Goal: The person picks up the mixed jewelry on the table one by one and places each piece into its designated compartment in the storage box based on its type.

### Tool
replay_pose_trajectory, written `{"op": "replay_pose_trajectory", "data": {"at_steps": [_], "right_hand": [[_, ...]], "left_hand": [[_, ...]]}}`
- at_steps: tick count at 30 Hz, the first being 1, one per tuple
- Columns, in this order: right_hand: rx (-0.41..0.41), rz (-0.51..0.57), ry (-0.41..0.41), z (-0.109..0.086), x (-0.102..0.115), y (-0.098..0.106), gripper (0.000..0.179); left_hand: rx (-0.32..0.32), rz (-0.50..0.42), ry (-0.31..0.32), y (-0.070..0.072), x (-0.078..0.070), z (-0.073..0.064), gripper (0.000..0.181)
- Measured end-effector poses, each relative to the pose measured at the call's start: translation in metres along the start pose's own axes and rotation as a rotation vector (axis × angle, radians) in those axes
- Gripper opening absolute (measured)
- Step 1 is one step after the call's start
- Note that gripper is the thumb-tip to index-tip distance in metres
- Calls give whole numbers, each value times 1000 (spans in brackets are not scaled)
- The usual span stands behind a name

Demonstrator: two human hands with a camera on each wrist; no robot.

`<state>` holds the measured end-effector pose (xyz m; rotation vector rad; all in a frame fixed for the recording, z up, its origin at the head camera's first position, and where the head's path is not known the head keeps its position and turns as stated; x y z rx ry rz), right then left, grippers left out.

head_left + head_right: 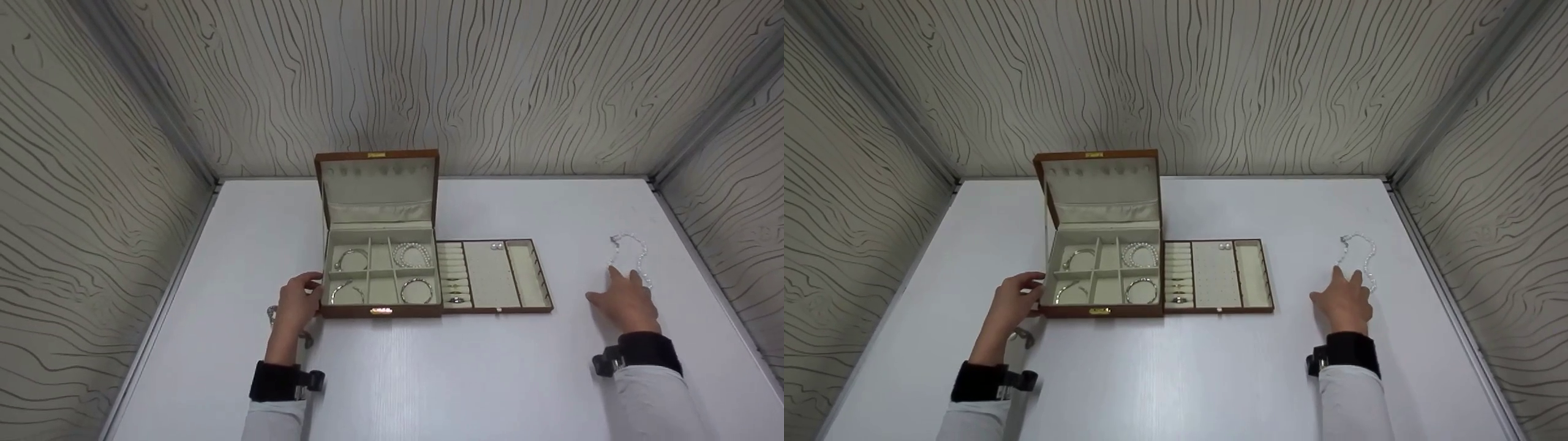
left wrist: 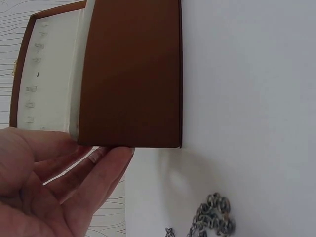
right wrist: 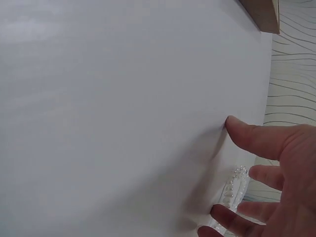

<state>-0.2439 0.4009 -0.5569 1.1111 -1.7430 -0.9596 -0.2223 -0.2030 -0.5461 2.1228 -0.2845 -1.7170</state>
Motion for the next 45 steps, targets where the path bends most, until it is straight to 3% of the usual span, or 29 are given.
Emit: {"op": "replay_pose_trajectory", "data": {"at_steps": [5, 13, 21, 26, 32, 36, 45], "right_hand": [[34, -40, 7, 1, 0, -3, 84], [15, -88, 40, -3, 3, -4, 80], [52, -122, 83, -18, 15, -7, 78], [56, -133, 107, -29, 24, -10, 74], [-16, -92, 45, -37, 23, -12, 45], [-18, -63, 13, -38, 21, -15, 24], [50, -63, 14, -37, 19, -16, 20]], "left_hand": [[-7, 11, 5, 0, 0, 0, 31], [0, 22, 17, 0, 0, 1, 31], [-10, 28, -11, 0, -1, 1, 30], [-4, 24, 11, 0, 0, 1, 31], [11, -11, 47, -1, 1, 1, 33], [17, -33, 62, -1, 1, 1, 34], [6, -25, 41, 0, 1, 1, 32]]}}
Point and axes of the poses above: each hand's wrist, its own z-axis towards the middle knuckle, its own y-axis out of the back of the hand, x = y × z, the point moved 6 cm from there along z, towards the middle knuckle, and after that the axes turned 9 degrees about -z, right-handed, at the moved point
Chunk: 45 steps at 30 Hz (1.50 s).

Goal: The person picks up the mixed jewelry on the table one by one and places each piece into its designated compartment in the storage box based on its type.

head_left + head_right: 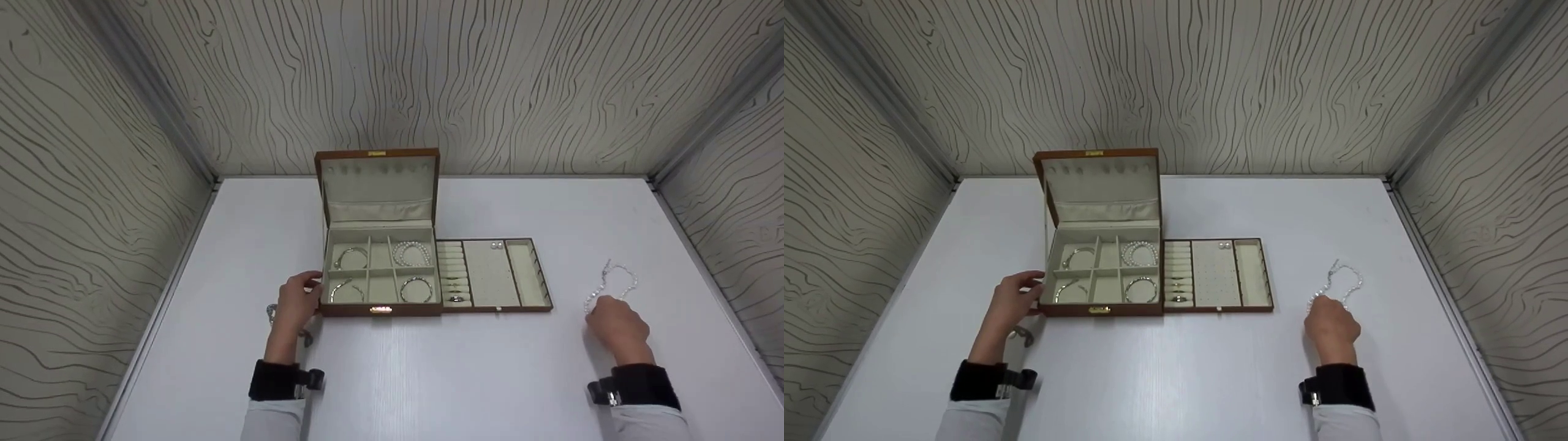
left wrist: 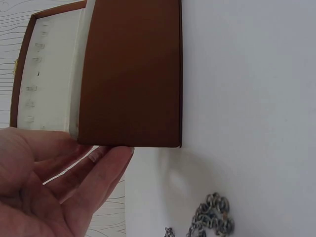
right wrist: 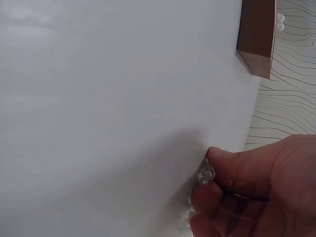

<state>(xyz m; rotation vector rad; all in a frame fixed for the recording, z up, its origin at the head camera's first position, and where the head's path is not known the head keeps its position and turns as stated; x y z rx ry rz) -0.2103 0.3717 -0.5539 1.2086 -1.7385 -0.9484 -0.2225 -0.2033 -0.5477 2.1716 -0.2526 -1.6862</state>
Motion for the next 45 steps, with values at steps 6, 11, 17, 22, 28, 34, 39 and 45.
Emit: {"op": "replay_pose_trajectory", "data": {"at_steps": [6, 11, 17, 22, 28, 34, 39, 45], "right_hand": [[-88, 107, -4, -1, -7, 16, 24], [-271, 199, -25, -7, -13, 38, 35], [-500, 301, -68, -24, -13, 70, 32], [-616, 395, -89, -38, -9, 96, 39], [-737, 456, -51, -50, 6, 120, 33], [-770, 506, 131, -60, 45, 135, 26], [-801, 550, 324, -70, 85, 145, 22], [-780, 540, 565, -74, 139, 145, 18]], "left_hand": [[10, 0, 0, -1, 1, 0, 33], [8, -11, 14, -1, 1, -1, 33], [6, -16, 9, 0, 0, -1, 32], [6, -16, -3, 0, 0, 0, 32], [-2, -3, -7, 0, 1, 0, 32], [0, 4, -4, 0, 1, 0, 32], [-4, 9, -24, 1, 0, -1, 32], [-16, 23, -58, 1, -3, -2, 31]]}}
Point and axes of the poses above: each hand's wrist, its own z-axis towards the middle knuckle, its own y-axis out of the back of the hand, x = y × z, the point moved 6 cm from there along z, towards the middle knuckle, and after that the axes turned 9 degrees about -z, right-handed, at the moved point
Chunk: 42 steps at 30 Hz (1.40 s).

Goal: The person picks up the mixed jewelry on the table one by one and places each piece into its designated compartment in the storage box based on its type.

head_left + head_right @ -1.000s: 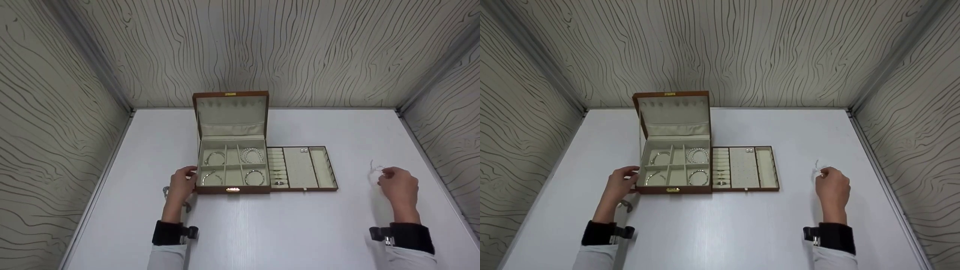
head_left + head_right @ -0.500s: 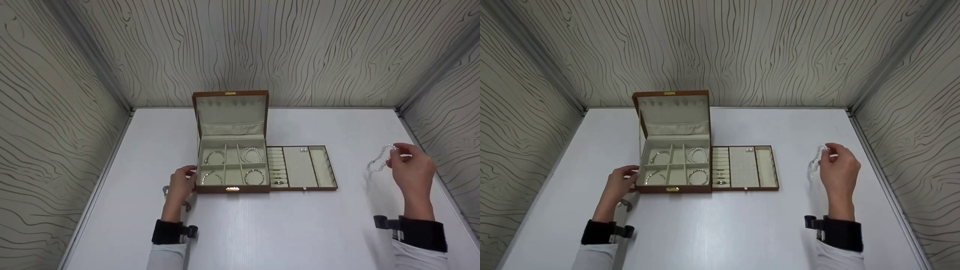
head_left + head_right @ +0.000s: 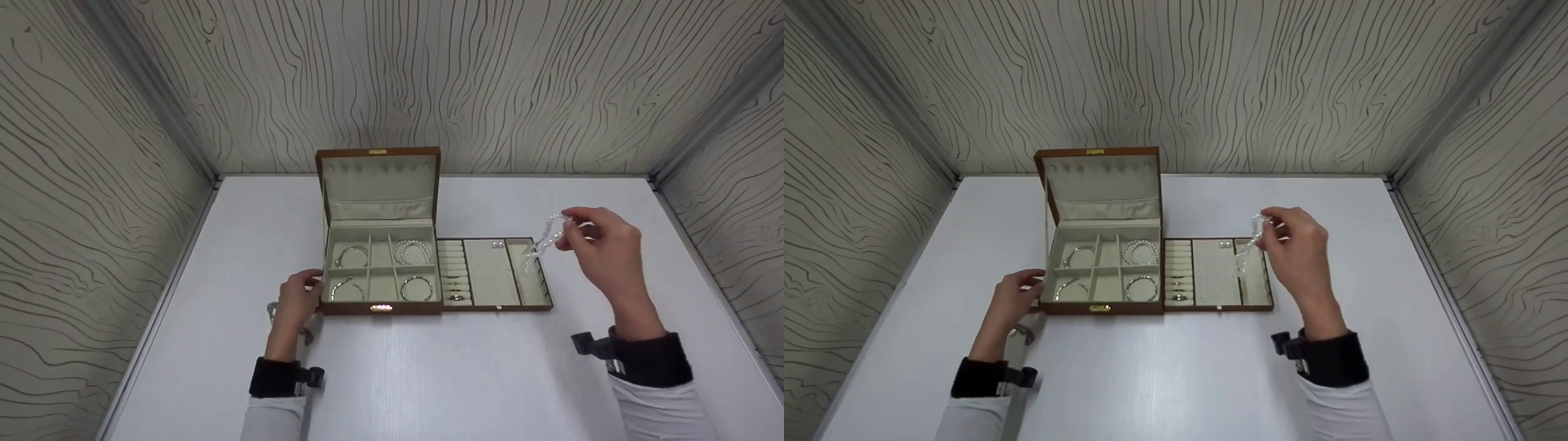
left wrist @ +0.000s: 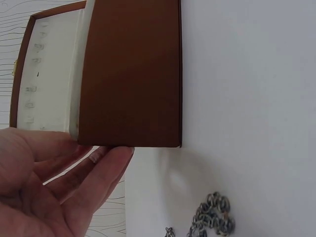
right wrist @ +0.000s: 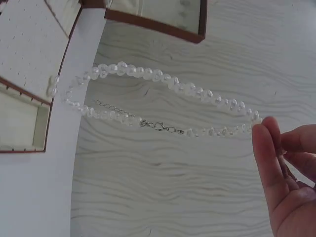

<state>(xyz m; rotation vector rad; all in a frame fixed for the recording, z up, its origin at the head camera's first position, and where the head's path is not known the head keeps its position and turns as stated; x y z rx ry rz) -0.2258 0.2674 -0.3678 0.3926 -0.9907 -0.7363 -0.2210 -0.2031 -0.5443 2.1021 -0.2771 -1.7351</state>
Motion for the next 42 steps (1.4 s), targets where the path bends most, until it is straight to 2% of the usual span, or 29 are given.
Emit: {"op": "replay_pose_trajectory", "data": {"at_steps": [4, 8, 10, 21, 26, 30, 33, 38, 42], "right_hand": [[58, 30, 97, 5, 26, -21, 16], [121, 85, 146, 8, 52, -41, 17], [157, 126, 157, 9, 63, -51, 18], [356, 348, 221, 1, 119, -110, 13], [447, 396, 229, -8, 133, -139, 14], [504, 401, 226, -12, 141, -157, 14], [560, 400, 184, -14, 141, -173, 16], [659, 406, 70, -19, 124, -206, 18], [719, 353, 21, -27, 106, -229, 17]], "left_hand": [[6, -2, 22, -1, 0, 0, 31], [11, -8, 47, -2, 1, 0, 32], [9, -9, 53, -2, 1, 1, 32], [-6, 15, -25, 0, -3, 0, 30], [3, -7, 2, -1, -1, 0, 31], [-2, -10, -5, 0, -2, -1, 31], [-5, -1, -21, 2, -2, -2, 30], [7, -2, 8, 0, 0, -1, 31], [17, -8, 43, -2, 3, -1, 31]]}}
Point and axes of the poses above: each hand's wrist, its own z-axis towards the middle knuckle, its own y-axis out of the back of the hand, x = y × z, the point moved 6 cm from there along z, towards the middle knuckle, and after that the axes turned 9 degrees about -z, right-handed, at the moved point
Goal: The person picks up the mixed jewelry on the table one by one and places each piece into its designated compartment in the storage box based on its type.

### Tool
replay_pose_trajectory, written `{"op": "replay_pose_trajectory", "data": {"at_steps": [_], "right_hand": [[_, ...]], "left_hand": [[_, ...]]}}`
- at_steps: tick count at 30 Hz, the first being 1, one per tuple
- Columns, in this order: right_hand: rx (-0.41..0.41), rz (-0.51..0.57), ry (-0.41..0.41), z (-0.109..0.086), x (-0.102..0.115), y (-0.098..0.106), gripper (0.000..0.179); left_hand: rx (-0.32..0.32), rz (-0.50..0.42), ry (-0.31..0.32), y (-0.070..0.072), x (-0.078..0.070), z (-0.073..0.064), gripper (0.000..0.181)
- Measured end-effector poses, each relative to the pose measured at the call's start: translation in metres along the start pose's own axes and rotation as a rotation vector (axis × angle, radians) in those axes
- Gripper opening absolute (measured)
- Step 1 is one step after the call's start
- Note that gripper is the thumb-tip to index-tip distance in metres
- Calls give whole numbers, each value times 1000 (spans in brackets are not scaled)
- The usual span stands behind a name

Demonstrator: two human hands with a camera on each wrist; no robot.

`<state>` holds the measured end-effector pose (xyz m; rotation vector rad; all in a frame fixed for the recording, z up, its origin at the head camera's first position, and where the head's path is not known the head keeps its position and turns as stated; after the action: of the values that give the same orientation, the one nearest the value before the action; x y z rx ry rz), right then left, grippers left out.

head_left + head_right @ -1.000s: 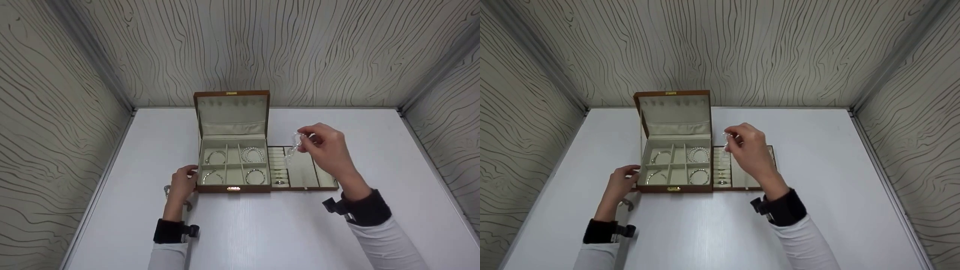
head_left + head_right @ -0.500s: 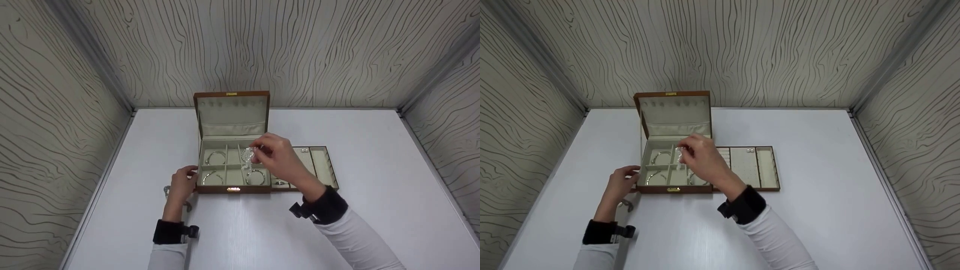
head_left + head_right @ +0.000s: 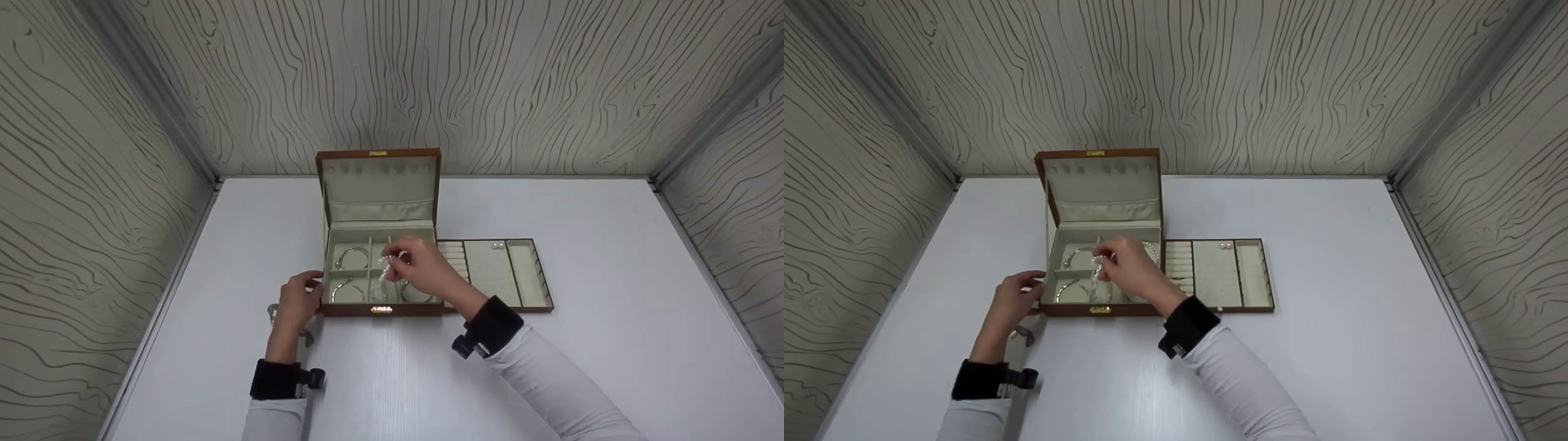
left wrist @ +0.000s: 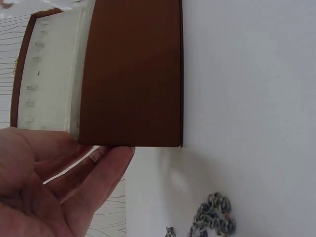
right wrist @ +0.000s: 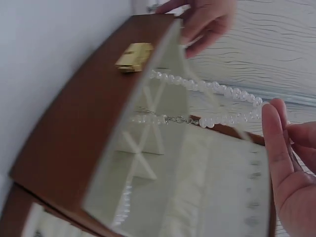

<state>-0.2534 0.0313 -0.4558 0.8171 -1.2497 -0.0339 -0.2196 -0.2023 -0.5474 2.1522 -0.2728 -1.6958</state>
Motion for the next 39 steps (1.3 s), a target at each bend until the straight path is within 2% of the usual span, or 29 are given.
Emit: {"op": "replay_pose_trajectory", "data": {"at_steps": [4, 9, 16, 25, 29, 32, 39], "right_hand": [[28, -40, -28, 1, -17, -7, 17], [18, -150, -21, 1, -21, -5, 17], [9, -362, 120, 1, -20, -5, 15], [19, -550, 270, 2, -26, -17, 18], [11, -601, 358, 5, -28, -25, 18], [12, -617, 389, 7, -31, -31, 16], [116, -568, 325, 7, -40, -44, 16]], "left_hand": [[-1, -4, 3, 0, 0, 0, 32], [-15, -9, -5, 1, -1, 0, 31], [-25, 6, -42, 3, -3, -1, 31], [-4, 15, -12, 1, 0, 0, 32], [-4, 9, -24, 1, -1, -1, 32], [-9, 13, -35, 2, -2, -1, 32], [-3, 17, -12, 1, -1, 1, 32]]}}
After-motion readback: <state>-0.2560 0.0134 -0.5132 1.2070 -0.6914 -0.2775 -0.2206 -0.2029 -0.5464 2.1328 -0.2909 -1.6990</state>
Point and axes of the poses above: each hand's wrist, its own z-axis towards the middle knuckle, its own y-axis out of the back of the hand, x = y × z, the point moved 6 cm from there along z, towards the middle knuckle, and after that the axes turned 9 degrees about -z, right-handed, at the moved point
